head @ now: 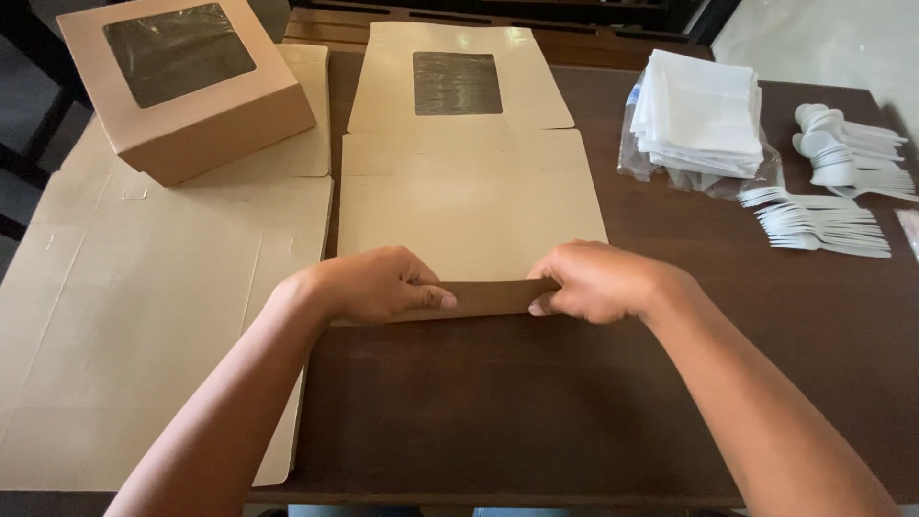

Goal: The person assembles a small cardboard box with a clear window, then folds and creases a flat cardboard sheet into a box shape. They fold the bottom flap, side flaps, and top flap, pressing creases to form the box structure.

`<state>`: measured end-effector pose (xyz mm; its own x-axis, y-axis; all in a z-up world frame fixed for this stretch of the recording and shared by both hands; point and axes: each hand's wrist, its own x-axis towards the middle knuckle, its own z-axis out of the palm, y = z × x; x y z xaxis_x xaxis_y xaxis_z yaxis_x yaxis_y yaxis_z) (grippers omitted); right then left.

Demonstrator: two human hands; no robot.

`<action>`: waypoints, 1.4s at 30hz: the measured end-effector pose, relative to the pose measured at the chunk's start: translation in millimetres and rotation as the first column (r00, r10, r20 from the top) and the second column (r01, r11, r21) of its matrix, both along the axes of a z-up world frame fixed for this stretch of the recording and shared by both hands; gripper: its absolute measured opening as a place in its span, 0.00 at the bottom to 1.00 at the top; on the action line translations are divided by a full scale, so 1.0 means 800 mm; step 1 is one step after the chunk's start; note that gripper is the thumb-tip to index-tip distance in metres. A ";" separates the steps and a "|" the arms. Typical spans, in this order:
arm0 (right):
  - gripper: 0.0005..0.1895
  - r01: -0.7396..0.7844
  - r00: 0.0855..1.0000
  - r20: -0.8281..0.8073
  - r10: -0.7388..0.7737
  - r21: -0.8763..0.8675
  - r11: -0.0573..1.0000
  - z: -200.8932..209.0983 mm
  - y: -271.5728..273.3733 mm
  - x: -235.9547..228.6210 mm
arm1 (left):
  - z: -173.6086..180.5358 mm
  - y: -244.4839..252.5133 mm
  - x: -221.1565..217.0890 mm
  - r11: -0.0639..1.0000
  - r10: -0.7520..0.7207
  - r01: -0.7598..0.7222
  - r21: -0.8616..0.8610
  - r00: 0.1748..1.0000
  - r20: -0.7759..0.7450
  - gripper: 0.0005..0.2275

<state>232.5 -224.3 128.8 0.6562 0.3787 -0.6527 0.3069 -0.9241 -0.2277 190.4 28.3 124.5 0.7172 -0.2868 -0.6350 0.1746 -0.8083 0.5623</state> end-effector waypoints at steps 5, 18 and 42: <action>0.09 0.089 0.993 -0.077 -0.087 0.023 0.996 0.013 0.009 0.010 | -0.068 0.021 0.032 0.999 -0.040 0.041 -0.012 0.998 0.056 0.15; 0.15 0.116 0.992 -0.040 -0.116 -0.010 0.993 -0.020 0.000 0.043 | -0.077 0.027 0.045 0.998 0.021 -0.030 0.050 0.987 0.161 0.19; 0.39 0.037 0.937 0.326 -0.122 0.254 0.966 -0.077 -0.047 0.031 | -0.065 0.017 0.005 0.985 -0.007 -0.060 0.162 0.922 0.388 0.24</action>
